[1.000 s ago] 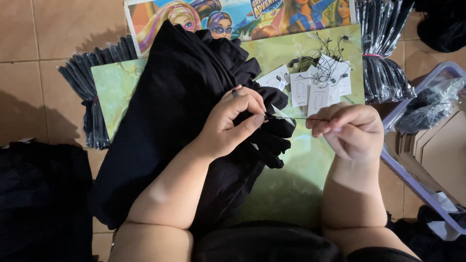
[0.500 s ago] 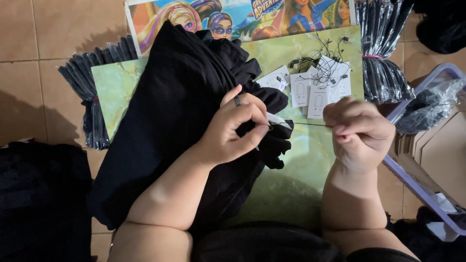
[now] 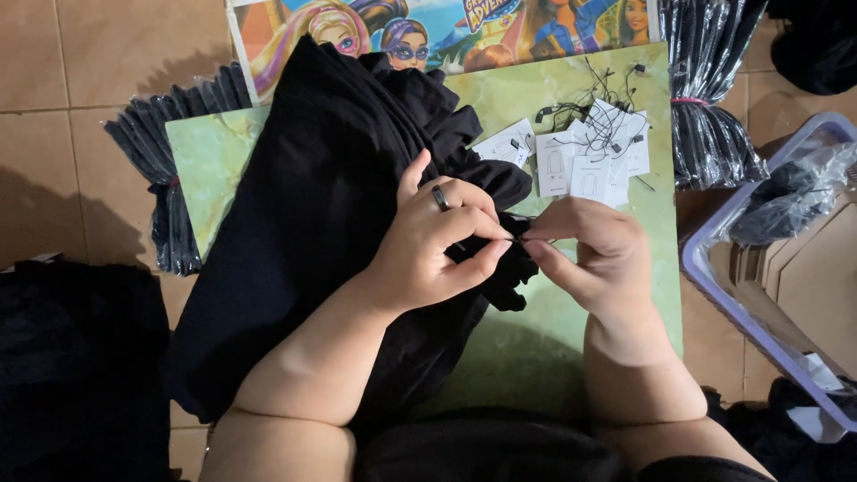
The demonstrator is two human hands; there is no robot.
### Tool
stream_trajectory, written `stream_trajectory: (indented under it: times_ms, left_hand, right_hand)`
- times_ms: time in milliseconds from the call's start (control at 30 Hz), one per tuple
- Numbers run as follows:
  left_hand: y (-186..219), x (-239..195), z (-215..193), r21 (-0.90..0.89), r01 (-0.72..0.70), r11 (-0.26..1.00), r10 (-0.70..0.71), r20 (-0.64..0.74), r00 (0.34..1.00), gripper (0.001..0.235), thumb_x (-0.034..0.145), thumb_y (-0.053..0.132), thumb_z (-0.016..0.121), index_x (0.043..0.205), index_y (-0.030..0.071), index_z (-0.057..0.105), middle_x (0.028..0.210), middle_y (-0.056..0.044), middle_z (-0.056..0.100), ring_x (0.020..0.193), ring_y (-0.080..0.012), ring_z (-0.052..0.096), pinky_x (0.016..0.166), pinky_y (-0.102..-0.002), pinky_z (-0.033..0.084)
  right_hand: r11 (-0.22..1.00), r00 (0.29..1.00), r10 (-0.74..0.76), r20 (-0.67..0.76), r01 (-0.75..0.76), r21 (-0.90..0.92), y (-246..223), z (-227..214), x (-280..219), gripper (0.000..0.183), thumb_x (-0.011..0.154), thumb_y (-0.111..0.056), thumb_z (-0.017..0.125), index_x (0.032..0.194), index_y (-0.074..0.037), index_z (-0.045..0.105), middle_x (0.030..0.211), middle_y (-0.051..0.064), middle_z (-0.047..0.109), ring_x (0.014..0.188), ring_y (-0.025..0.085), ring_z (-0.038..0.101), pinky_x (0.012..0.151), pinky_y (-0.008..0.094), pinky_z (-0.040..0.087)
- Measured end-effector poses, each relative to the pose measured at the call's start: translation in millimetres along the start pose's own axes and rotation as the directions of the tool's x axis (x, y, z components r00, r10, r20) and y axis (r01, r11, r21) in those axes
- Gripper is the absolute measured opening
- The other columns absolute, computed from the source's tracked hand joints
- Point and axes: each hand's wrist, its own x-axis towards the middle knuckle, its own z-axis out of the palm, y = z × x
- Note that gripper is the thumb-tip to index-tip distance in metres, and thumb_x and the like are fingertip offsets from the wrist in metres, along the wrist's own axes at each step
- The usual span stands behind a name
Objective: The person sits on the floor and attaches white tags to a stack of black garments using a needle and thread. They pick up a tag, thread it onto the needle, and sew it onto the fabric of the clothing item.
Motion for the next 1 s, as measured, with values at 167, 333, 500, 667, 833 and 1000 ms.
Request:
stream_trajectory:
  times_ms: [167, 333, 500, 667, 833, 1000]
  left_hand:
    - [-0.4, -0.4, 1.5, 0.023, -0.005, 1.000, 0.004, 0.016, 1.000, 0.009, 0.092, 0.021, 0.072, 0.085, 0.020, 0.066, 0.097, 0.005, 0.064, 0.090, -0.0147, 0.066, 0.122, -0.059, 0.013]
    - [-0.9, -0.5, 1.2, 0.030, 0.000, 1.000, -0.002, 0.052, 0.999, 0.008, 0.094, 0.022, 0.070, 0.088, 0.020, 0.067, 0.097, 0.004, 0.064, 0.095, -0.0150, 0.066, 0.122, -0.055, 0.008]
    - [-1.6, -0.3, 1.0, 0.018, 0.005, 1.000, -0.006, 0.062, 0.998, 0.007, 0.095, 0.023, 0.069, 0.089, 0.019, 0.068, 0.098, 0.003, 0.064, 0.094, -0.0142, 0.066, 0.123, -0.053, 0.007]
    - [-2.1, -0.5, 1.3, 0.018, 0.003, 1.000, -0.004, 0.059, 0.998, 0.007, 0.095, 0.022, 0.069, 0.089, 0.019, 0.068, 0.097, 0.003, 0.065, 0.094, -0.0139, 0.066, 0.123, -0.054, 0.006]
    - [-2.6, -0.8, 1.5, 0.025, 0.013, 1.000, -0.014, 0.074, 0.997, 0.005, 0.095, 0.022, 0.069, 0.091, 0.020, 0.069, 0.099, 0.003, 0.064, 0.095, -0.0142, 0.066, 0.123, -0.054, 0.006]
    - [-3.6, -0.8, 1.2, 0.032, -0.002, 0.999, 0.000, 0.089, 0.996, 0.005, 0.096, 0.022, 0.069, 0.091, 0.020, 0.069, 0.100, 0.003, 0.064, 0.096, -0.0147, 0.066, 0.122, -0.054, 0.005]
  right_hand:
    - [0.991, 0.997, -0.080, 0.021, 0.082, -0.101, 6.1, -0.9, -1.4, 0.005, 0.089, 0.001, 0.074, 0.089, 0.000, 0.070, 0.085, 0.011, 0.070, 0.077, 0.024, 0.067, 0.077, 0.036, 0.058]
    - [0.987, 0.990, -0.132, 0.047, 0.136, -0.085, 5.7, -0.3, 1.6, 0.007, 0.090, -0.003, 0.075, 0.089, 0.000, 0.069, 0.083, 0.012, 0.070, 0.076, 0.025, 0.069, 0.074, 0.035, 0.060]
    - [0.988, 0.990, -0.133, 0.035, 0.135, -0.075, 5.3, -0.6, 1.6, 0.005, 0.091, -0.001, 0.074, 0.090, 0.000, 0.070, 0.082, 0.011, 0.070, 0.077, 0.026, 0.069, 0.076, 0.037, 0.058]
    - [0.988, 0.989, -0.142, 0.040, 0.144, -0.047, 5.3, -0.4, 2.8, 0.005, 0.091, 0.000, 0.073, 0.089, 0.001, 0.069, 0.081, 0.011, 0.069, 0.076, 0.026, 0.069, 0.075, 0.037, 0.058]
    - [0.989, 0.990, -0.130, 0.051, 0.133, -0.057, 6.1, -0.8, 2.8, 0.005, 0.091, -0.001, 0.074, 0.090, 0.001, 0.069, 0.082, 0.012, 0.070, 0.076, 0.026, 0.068, 0.076, 0.037, 0.058]
    - [0.992, 0.991, -0.116, 0.068, 0.120, -0.045, 3.5, 0.0, 4.3, 0.006, 0.089, 0.002, 0.074, 0.088, 0.001, 0.069, 0.081, 0.011, 0.069, 0.076, 0.025, 0.068, 0.076, 0.036, 0.059]
